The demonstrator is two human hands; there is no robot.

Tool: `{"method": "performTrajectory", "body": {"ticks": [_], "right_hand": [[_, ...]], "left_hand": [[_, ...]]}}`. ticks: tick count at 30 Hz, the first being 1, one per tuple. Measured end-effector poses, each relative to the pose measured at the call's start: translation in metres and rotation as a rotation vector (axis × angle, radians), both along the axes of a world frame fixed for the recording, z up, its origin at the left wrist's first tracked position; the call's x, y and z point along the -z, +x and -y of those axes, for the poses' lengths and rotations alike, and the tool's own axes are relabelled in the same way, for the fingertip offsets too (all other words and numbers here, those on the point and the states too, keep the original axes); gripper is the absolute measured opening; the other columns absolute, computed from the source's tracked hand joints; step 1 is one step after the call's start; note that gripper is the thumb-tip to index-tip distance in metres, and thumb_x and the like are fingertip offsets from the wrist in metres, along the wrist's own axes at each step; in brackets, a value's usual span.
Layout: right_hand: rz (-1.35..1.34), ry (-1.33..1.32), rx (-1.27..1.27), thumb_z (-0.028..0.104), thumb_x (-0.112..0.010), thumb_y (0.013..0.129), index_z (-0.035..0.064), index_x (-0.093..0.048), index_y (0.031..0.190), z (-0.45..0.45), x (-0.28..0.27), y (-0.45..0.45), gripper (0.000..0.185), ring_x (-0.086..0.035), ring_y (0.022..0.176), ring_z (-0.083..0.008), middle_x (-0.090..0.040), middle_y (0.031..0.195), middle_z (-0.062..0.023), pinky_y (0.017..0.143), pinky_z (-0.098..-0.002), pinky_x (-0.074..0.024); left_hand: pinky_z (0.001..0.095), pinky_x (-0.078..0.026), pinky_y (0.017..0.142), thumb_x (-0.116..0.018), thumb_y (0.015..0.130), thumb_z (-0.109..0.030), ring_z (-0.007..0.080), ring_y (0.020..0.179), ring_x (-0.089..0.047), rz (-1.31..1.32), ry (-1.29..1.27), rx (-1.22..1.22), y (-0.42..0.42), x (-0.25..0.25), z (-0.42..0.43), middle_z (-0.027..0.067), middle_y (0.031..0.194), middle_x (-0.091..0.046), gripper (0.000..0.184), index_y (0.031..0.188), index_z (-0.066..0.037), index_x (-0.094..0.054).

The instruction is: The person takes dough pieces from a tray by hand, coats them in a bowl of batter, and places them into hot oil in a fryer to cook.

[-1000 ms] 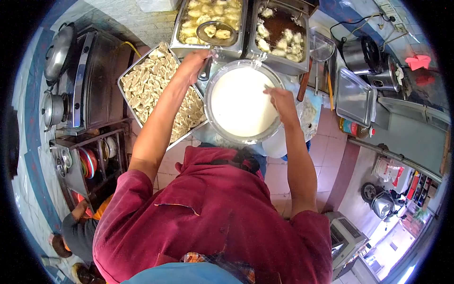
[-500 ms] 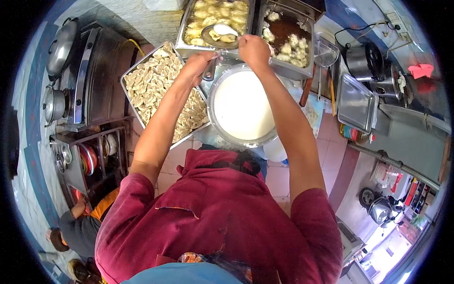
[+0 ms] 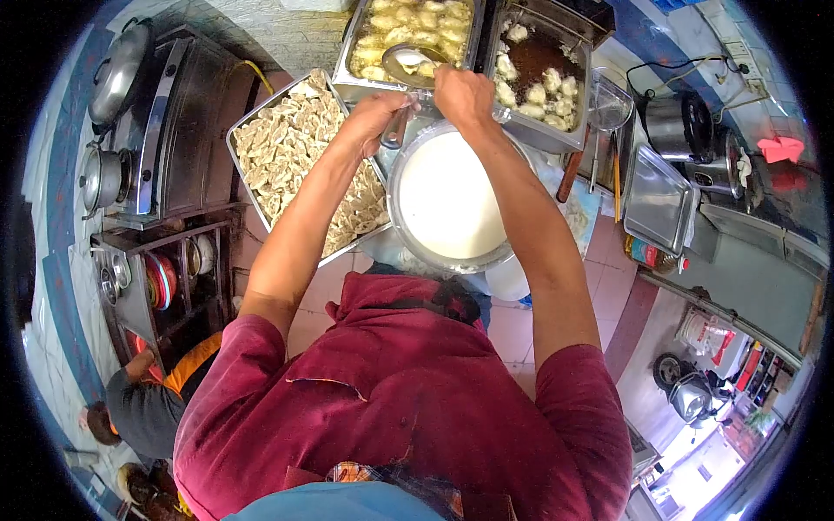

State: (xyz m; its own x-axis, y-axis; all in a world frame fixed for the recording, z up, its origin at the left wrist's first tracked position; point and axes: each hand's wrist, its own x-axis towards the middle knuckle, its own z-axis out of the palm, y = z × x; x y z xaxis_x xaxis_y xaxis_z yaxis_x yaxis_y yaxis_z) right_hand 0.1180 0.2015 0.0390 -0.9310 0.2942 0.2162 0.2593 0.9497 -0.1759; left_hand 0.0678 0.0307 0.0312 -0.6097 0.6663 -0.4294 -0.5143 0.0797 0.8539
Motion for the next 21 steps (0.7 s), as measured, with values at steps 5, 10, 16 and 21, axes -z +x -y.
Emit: {"method": "performTrajectory", "body": {"ticks": [5,10,16,21], "right_hand": [[-0.049,-0.025,0.004,0.014,-0.053,0.085,0.0041,-0.066,0.08,0.0,-0.001,0.006,0.017,-0.068,0.063,-0.037,-0.066,0.067,-0.0211,0.06,-0.0494,-0.0532],[-0.026,-0.012,-0.021,0.014,-0.054,0.085,0.0056,-0.067,0.08,-0.002,-0.002,0.009,0.016,-0.068,0.063,-0.0365,-0.067,0.068,-0.0204,0.061,-0.0472,-0.0541],[-0.01,0.028,0.006,0.028,-0.056,0.093,0.0106,-0.068,0.088,-0.009,0.007,0.008,0.022,-0.067,0.062,-0.0357,-0.066,0.066,-0.0171,0.058,-0.047,-0.053],[0.02,-0.002,0.014,0.016,-0.054,0.087,0.0075,-0.068,0.082,-0.004,0.005,0.009,0.017,-0.069,0.064,-0.0345,-0.068,0.07,-0.0177,0.063,-0.0464,-0.0548]], "left_hand": [[0.0284,-0.035,0.041,-0.057,0.093,-0.019,0.0155,0.045,-0.048,0.004,-0.026,-0.009,0.003,-0.007,0.0,0.0067,0.062,-0.058,0.024,0.085,0.002,-0.066],[0.0293,-0.038,0.04,-0.059,0.091,-0.02,0.0153,0.047,-0.049,0.025,-0.031,-0.023,0.003,-0.003,-0.002,0.0068,0.066,-0.059,0.024,0.085,0.002,-0.067],[0.0295,-0.039,0.04,-0.06,0.091,-0.02,0.0147,0.05,-0.05,0.027,-0.045,-0.016,0.004,-0.004,-0.002,0.007,0.069,-0.06,0.024,0.086,0.002,-0.067],[0.03,-0.041,0.04,-0.06,0.091,-0.02,0.0141,0.053,-0.051,0.044,-0.019,-0.035,0.004,0.004,-0.003,0.006,0.071,-0.06,0.024,0.086,0.002,-0.067]]}}
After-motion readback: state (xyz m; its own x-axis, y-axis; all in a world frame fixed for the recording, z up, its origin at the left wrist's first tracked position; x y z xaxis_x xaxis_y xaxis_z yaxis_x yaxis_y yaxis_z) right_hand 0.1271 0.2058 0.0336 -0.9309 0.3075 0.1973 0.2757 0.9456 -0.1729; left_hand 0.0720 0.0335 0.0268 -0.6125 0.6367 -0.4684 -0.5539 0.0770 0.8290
